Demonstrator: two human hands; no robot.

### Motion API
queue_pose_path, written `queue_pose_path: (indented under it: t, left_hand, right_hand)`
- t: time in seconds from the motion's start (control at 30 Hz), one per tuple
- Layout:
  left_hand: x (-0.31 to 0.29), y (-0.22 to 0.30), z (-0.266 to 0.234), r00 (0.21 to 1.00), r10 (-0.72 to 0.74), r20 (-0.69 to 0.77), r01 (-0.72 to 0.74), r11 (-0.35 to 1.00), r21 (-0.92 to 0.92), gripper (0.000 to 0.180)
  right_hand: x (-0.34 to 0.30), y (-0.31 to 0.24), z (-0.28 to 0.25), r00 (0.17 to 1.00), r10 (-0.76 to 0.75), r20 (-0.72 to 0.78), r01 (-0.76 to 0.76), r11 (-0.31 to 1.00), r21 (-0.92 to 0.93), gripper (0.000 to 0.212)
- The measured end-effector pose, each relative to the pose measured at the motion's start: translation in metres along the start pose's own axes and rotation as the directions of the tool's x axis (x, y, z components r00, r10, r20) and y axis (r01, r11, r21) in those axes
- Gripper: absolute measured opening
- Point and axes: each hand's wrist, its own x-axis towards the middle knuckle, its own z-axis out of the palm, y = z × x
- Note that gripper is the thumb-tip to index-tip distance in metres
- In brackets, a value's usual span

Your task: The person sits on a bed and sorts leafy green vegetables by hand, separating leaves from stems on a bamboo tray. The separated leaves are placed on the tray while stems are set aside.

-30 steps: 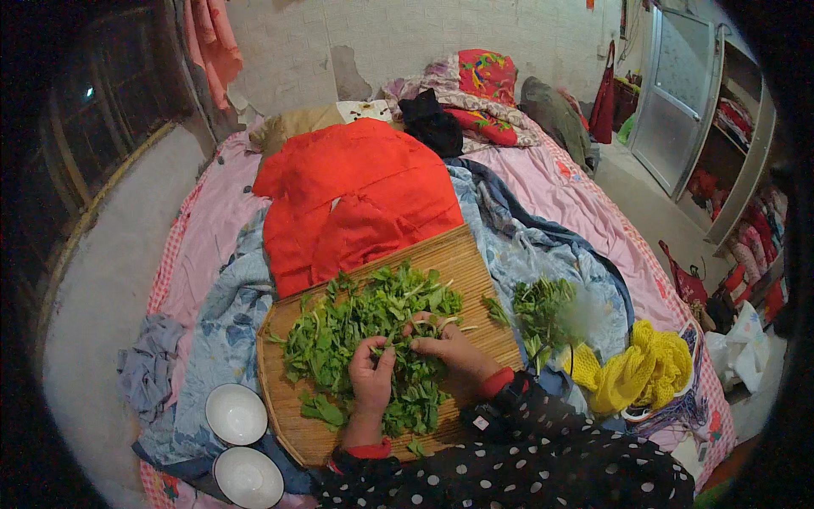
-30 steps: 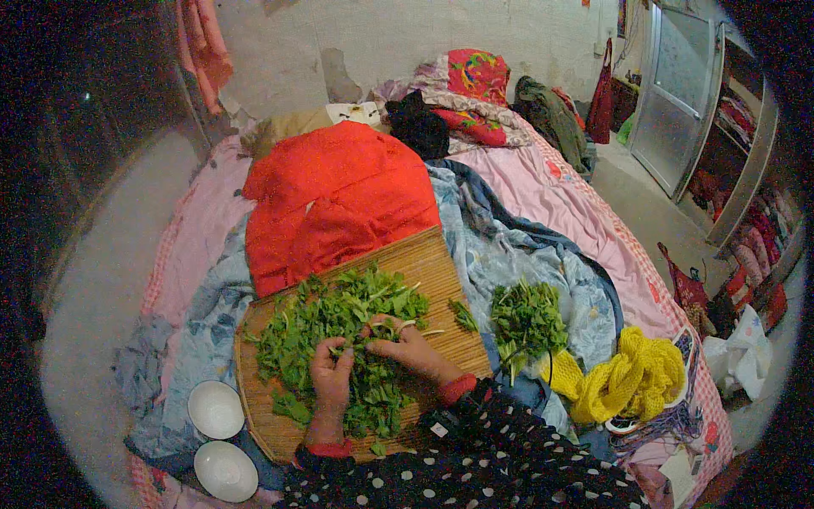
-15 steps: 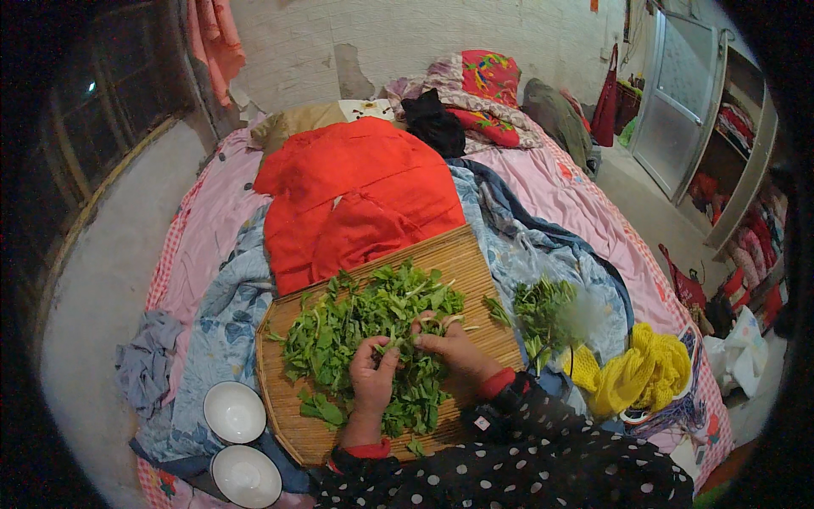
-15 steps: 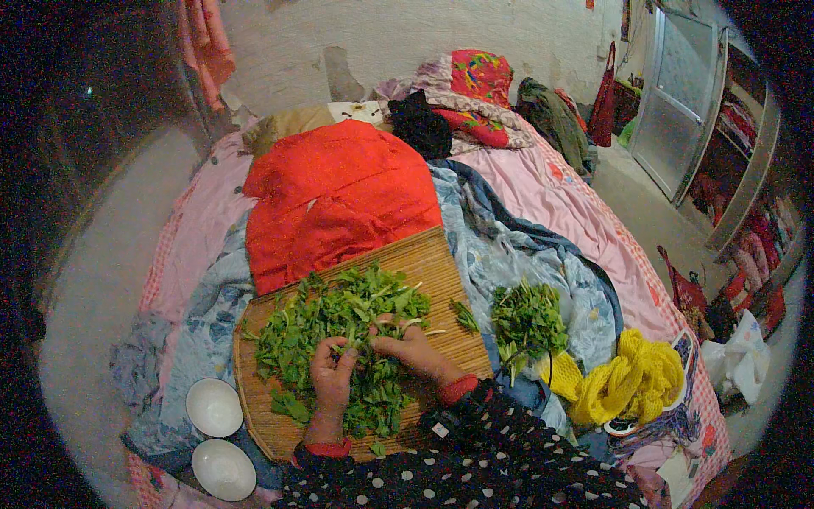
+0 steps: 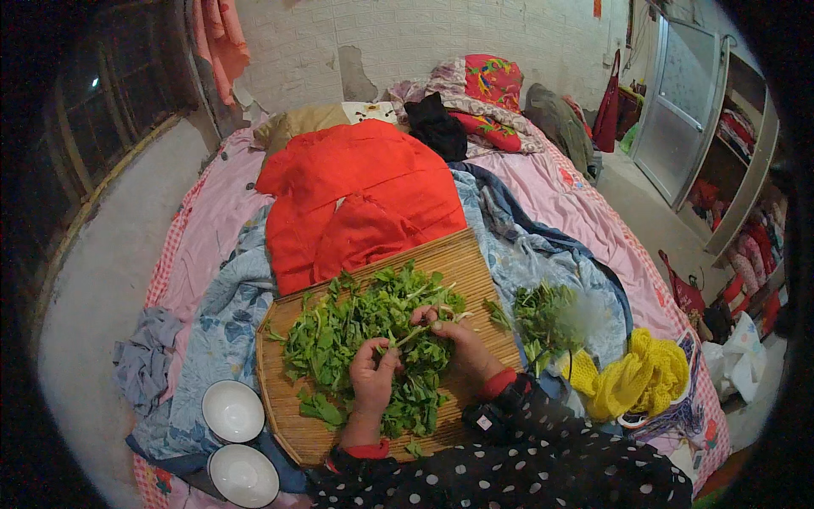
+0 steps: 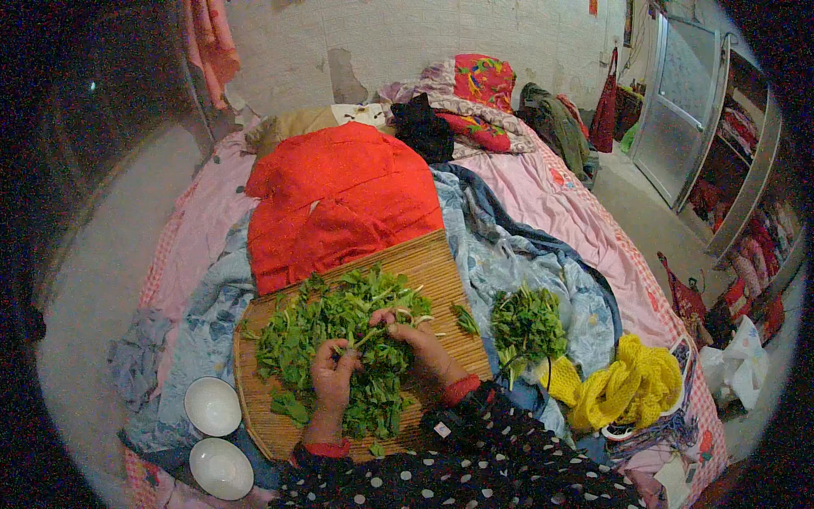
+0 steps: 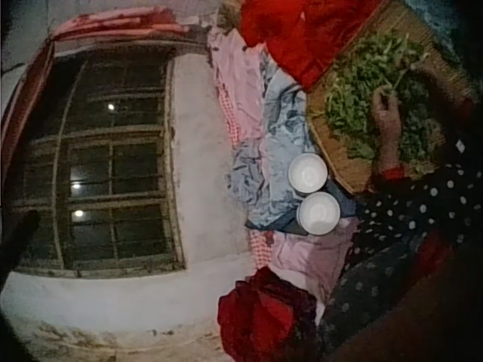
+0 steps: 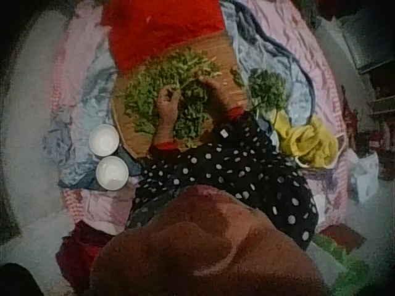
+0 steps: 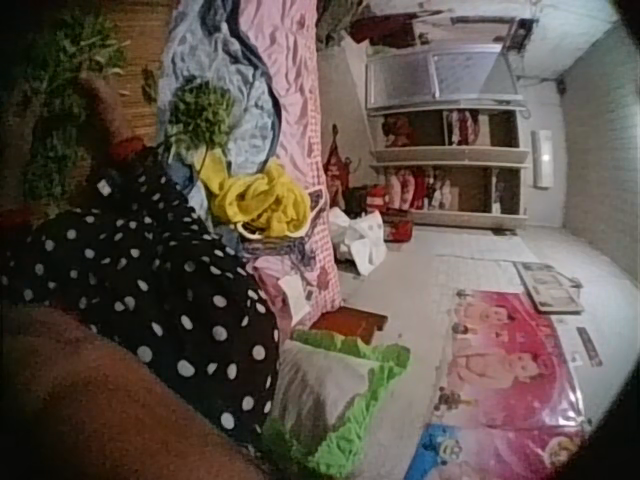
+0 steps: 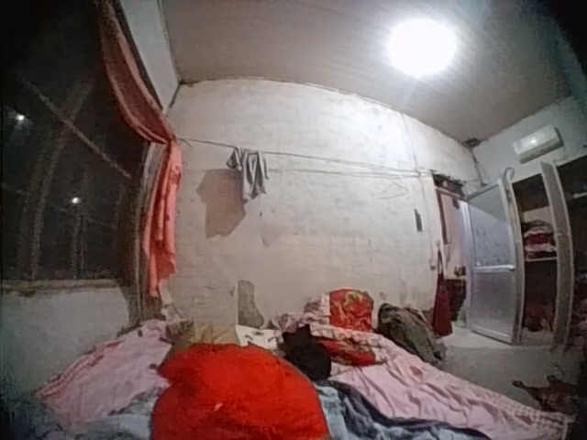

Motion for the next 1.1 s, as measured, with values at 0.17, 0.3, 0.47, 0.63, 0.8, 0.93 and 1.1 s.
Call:
queue_pose_path:
  t: [0.17, 0.3, 0.47, 0.63, 0.8, 0.93, 1.1]
  left_hand:
    - [0.001, -0.002, 0.0, 1.0, -0.021, -0.015, 0.021, 0.999, -0.046, 0.011]
    - [0.002, 0.0, -0.002, 0.999, -0.003, 0.041, 0.008, 0.993, -0.12, 0.015]
    - [-0.002, 0.007, -0.003, 0.992, -0.013, 0.122, 0.014, 1.0, -0.006, 0.024]
    - [-0.002, 0.006, 0.0, 0.988, -0.033, 0.153, 0.012, 0.991, 0.136, 0.042]
    - [-0.001, 0.002, 0.001, 0.97, -0.016, 0.244, -0.03, 0.982, 0.186, 0.052]
    - [0.0, 0.002, 0.004, 0.955, 0.075, 0.286, -0.164, 0.939, 0.302, 0.053]
    - [-0.001, 0.003, 0.004, 0.944, 0.091, 0.318, -0.184, 0.943, 0.277, 0.052]
  right_hand:
    - [0.003, 0.003, -0.003, 0.997, -0.073, -0.04, 0.071, 0.996, -0.048, 0.025]
    - [0.005, 0.002, -0.01, 0.992, -0.122, -0.022, 0.112, 0.96, -0.257, 0.031]
    - [0.002, 0.003, -0.011, 0.999, 0.025, 0.039, -0.012, 0.952, -0.307, 0.037]
    - [0.008, 0.003, -0.012, 0.992, 0.041, 0.123, 0.032, 0.842, -0.538, 0.044]
    - [0.006, 0.009, -0.01, 0.994, 0.085, 0.063, -0.049, 0.898, -0.437, 0.04]
    - [0.008, 0.011, -0.011, 0.991, 0.088, 0.102, -0.034, 0.894, -0.448, 0.035]
    - [0.012, 0.014, -0.018, 0.991, 0.095, 0.093, -0.021, 0.802, -0.597, 0.028]
